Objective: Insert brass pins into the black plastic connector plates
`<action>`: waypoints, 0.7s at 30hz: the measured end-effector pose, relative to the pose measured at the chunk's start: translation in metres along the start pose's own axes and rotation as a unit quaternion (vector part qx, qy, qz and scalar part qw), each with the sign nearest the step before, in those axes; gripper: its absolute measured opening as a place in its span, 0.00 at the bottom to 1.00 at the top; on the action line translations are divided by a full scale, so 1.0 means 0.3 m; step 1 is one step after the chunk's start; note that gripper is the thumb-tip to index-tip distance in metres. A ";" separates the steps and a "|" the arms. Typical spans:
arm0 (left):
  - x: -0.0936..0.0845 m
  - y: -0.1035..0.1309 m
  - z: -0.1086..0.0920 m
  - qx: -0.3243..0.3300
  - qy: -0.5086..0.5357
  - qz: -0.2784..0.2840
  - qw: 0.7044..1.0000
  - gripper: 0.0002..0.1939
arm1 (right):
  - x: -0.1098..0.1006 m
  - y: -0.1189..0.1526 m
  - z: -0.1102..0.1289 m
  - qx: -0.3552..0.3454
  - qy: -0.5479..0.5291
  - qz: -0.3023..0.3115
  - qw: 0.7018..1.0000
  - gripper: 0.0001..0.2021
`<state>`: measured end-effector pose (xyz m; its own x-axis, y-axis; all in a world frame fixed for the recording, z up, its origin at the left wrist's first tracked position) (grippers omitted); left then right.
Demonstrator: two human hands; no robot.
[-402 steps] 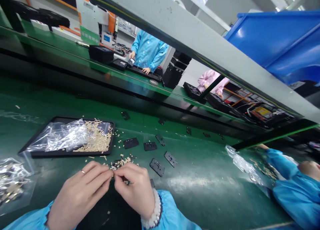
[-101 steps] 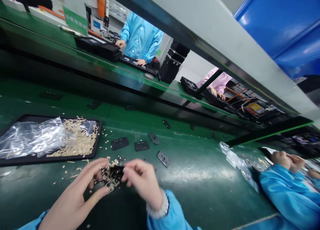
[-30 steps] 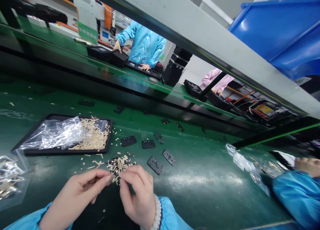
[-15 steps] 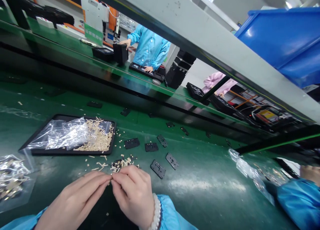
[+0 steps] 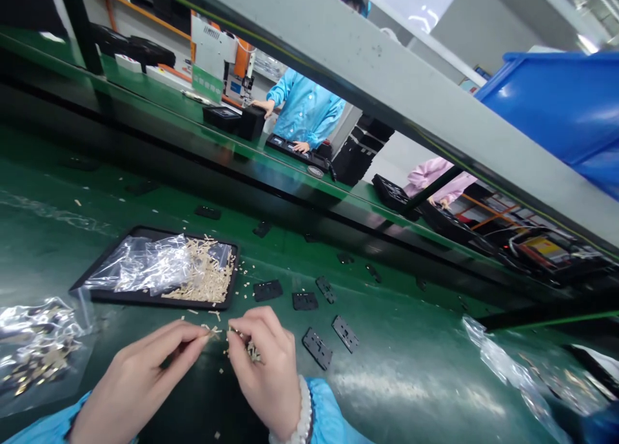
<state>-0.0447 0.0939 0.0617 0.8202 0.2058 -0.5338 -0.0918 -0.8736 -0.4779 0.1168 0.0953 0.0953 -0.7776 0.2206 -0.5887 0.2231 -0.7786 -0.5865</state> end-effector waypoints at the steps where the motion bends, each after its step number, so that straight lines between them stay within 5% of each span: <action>1: -0.004 -0.001 0.008 -0.015 0.008 -0.003 1.000 0.14 | 0.001 0.000 0.004 -0.009 0.003 0.001 1.000 0.07; 5: -0.015 -0.004 -0.003 0.022 0.000 -0.009 1.000 0.15 | 0.028 0.003 0.018 -0.046 0.032 0.031 0.998 0.08; 11: -0.009 0.023 -0.054 0.225 -0.109 0.025 0.968 0.13 | 0.041 -0.008 0.026 -0.079 0.023 0.045 0.996 0.09; 14: 0.001 0.043 -0.062 0.276 -0.176 0.014 0.945 0.14 | 0.046 -0.013 0.028 -0.076 0.024 0.024 0.997 0.08; 17: 0.004 0.034 -0.045 0.232 -0.146 0.004 0.962 0.14 | 0.063 -0.021 0.007 -0.016 -0.022 0.016 0.999 0.08; 21: -0.012 -0.019 0.026 0.045 -0.008 -0.010 0.999 0.12 | 0.089 -0.059 -0.081 0.094 -0.079 0.015 0.992 0.07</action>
Point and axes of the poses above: each hand's wrist, its own y-axis away from the middle knuckle, its own x-axis out of the palm, z = x × y, the point moved 6 cm from there along -y, towards the middle knuckle
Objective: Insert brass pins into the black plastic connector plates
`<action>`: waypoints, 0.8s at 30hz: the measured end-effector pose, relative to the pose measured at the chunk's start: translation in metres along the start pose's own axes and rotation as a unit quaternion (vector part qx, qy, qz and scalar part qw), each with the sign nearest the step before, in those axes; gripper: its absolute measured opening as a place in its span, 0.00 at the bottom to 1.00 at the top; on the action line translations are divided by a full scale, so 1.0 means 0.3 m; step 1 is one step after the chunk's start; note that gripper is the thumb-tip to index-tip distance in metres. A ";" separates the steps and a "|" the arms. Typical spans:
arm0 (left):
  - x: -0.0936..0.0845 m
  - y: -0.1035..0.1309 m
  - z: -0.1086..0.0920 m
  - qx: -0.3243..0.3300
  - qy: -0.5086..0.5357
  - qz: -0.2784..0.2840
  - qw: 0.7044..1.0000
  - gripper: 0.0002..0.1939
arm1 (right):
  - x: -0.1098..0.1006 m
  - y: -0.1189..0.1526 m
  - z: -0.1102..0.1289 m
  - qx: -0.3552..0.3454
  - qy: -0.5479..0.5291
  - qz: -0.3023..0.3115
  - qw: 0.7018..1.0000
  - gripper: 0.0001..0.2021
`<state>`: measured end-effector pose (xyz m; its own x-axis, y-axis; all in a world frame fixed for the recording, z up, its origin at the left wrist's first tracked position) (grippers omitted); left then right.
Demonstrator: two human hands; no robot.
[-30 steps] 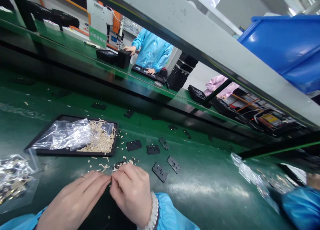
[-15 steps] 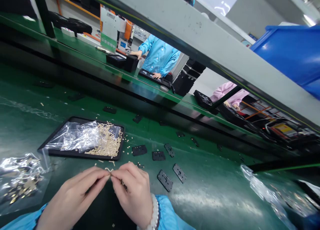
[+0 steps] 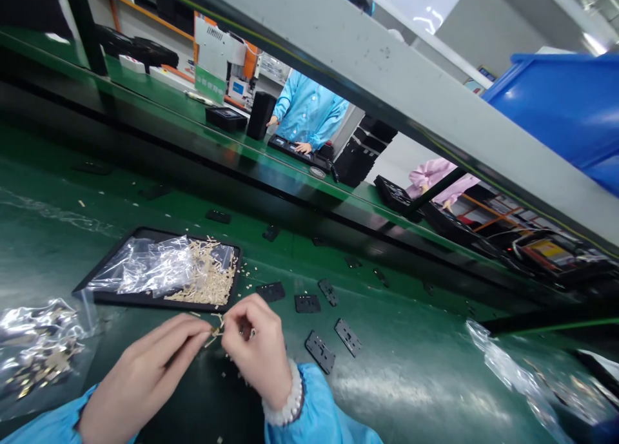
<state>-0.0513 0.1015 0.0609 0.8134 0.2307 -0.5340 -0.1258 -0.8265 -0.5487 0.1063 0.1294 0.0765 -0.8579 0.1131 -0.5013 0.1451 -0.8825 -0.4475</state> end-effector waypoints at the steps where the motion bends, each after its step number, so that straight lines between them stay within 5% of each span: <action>1: -0.001 -0.011 0.021 -0.049 0.028 0.004 0.998 0.12 | 0.002 -0.023 -0.029 0.024 0.009 -0.001 1.000 0.07; 6: 0.009 -0.033 0.121 -0.271 0.124 0.016 0.954 0.18 | 0.047 -0.138 -0.138 0.057 0.088 0.062 0.993 0.06; 10: 0.027 -0.033 0.157 -0.341 0.174 0.004 0.924 0.20 | 0.071 -0.138 -0.099 -0.006 0.073 0.087 0.993 0.15; 16: 0.037 -0.041 0.163 -0.325 0.182 -0.002 0.928 0.16 | 0.049 -0.051 0.029 -0.126 0.061 0.045 0.989 0.09; 24: 0.025 -0.069 0.129 -0.186 0.118 0.033 0.975 0.12 | 0.036 -0.027 0.039 -0.154 0.097 0.040 0.982 0.11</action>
<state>-0.0645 0.1401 0.0433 0.9241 0.0823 -0.3731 -0.0033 -0.9748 -0.2230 0.0901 0.1323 0.0833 -0.7315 0.1615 -0.6625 0.3761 -0.7149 -0.5895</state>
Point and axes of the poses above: each hand's wrist, its own y-axis away from the middle knuckle, its own x-axis out of the palm, z = x × y, the point moved 6 cm from there along -y, towards the middle knuckle
